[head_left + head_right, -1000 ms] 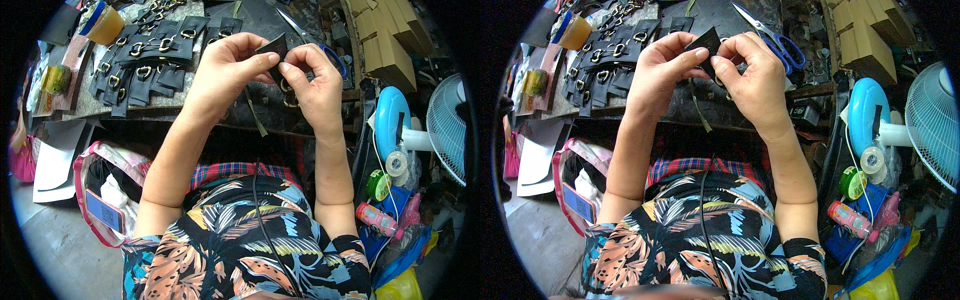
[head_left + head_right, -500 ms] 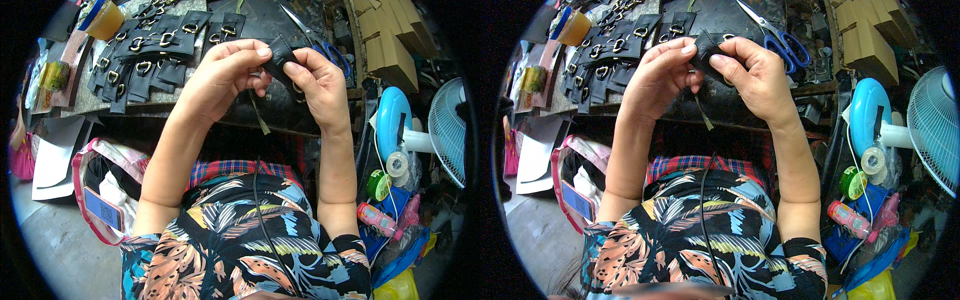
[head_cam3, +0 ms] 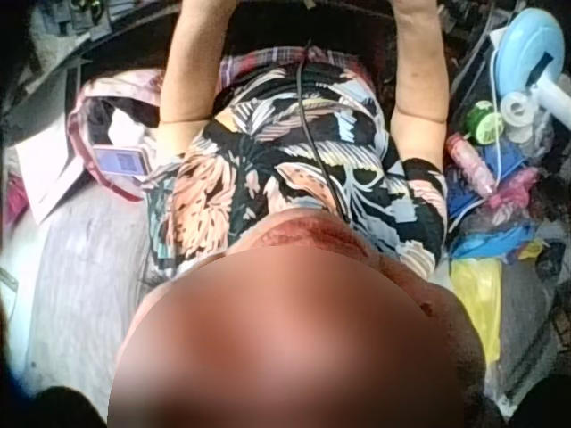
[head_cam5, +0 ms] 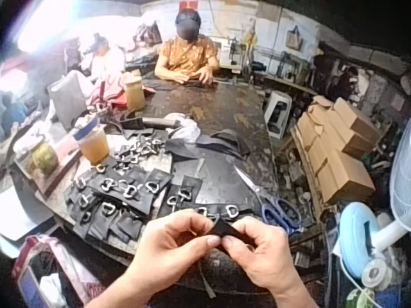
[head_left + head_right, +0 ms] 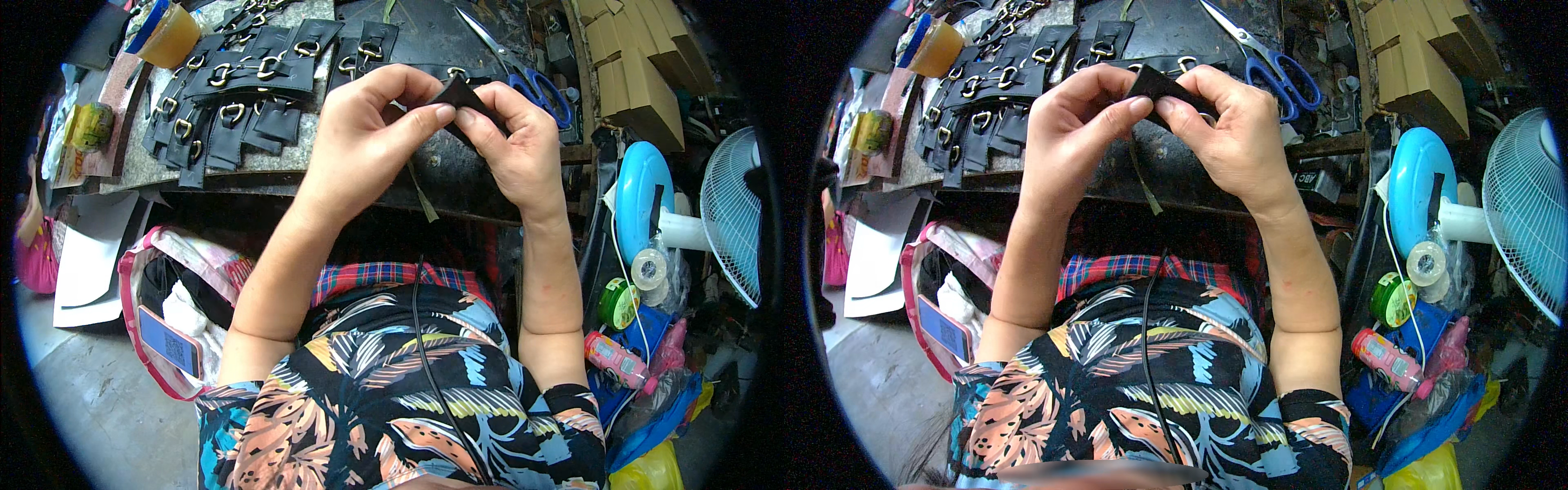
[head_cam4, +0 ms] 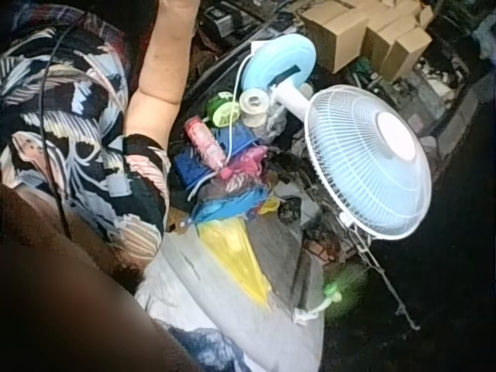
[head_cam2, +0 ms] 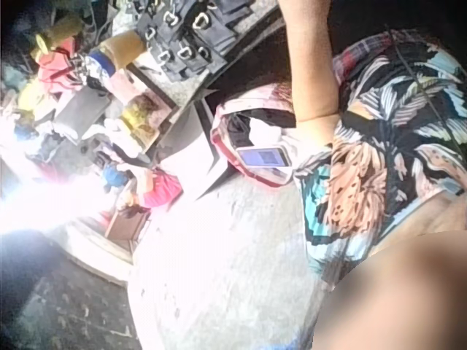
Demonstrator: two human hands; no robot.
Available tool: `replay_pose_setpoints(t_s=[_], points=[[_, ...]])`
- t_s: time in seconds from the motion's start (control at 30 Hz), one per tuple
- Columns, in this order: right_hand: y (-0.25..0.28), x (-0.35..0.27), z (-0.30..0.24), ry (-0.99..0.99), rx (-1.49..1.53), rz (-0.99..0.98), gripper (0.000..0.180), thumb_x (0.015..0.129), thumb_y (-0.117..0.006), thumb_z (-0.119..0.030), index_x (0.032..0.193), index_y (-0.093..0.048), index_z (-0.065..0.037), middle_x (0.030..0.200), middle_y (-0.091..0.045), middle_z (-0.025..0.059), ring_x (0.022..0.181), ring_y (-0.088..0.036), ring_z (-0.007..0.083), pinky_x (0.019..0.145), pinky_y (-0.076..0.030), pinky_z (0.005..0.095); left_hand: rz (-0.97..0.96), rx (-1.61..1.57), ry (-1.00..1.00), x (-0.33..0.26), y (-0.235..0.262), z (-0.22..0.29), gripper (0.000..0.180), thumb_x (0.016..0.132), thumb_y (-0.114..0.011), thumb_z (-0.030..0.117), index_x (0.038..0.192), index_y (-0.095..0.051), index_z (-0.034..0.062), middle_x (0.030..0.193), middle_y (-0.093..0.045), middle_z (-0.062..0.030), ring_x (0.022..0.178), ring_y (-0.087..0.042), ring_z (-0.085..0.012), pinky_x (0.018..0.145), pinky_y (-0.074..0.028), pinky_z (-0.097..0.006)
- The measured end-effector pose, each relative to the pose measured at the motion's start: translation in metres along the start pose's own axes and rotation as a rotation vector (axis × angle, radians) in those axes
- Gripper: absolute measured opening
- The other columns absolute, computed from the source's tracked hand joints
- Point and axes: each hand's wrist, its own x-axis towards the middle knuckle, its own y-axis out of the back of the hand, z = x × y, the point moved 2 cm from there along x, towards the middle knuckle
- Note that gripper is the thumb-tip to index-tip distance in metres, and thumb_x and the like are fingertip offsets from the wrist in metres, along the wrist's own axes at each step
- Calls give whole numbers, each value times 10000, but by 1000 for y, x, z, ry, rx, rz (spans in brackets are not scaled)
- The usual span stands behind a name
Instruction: The person assembles black leather straps with brass D-rings and buckles. They fold the strap ends, use blue-handled scissors to trim excess material, and attach metal hardware by hand, then place the finished straps on the worktable.
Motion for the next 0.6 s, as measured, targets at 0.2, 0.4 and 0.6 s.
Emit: replay_pose_setpoints(t_s=[0.2, 0.4, 0.6], points=[[-2, 1, 2, 46, -189, 80, 138, 940, -758, -147, 928, -719, -15, 700, -631, 3, 648, -537, 44, 573, -445, 252, 106, 281, -295, -3, -10, -1, 112, 859, -775, 7, 958, -726, -12, 819, -699, -78, 739, -675, -145, 650, -522, -277], [7, 3, 8, -85, 217, -6, 156, 1018, -710, -164, 936, -705, -32, 738, -552, -94, 675, -451, 3, 592, -354, 199, 53, -15, -104, -5, -14, -6, 190, 921, -719, 38, 1100, -731, -22, 947, -711, -65, 825, -669, -107, 693, -533, -258], [5, 1, 7, -50, 288, 10, 213, 1022, -718, -240, 960, -709, -36, 733, -542, -88, 673, -452, 3, 577, -353, 195, -14, 236, -251, -5, -15, 0, 288, 965, -705, 5, 1251, -688, -23, 1069, -710, -32, 904, -661, -81, 782, -522, -213]])
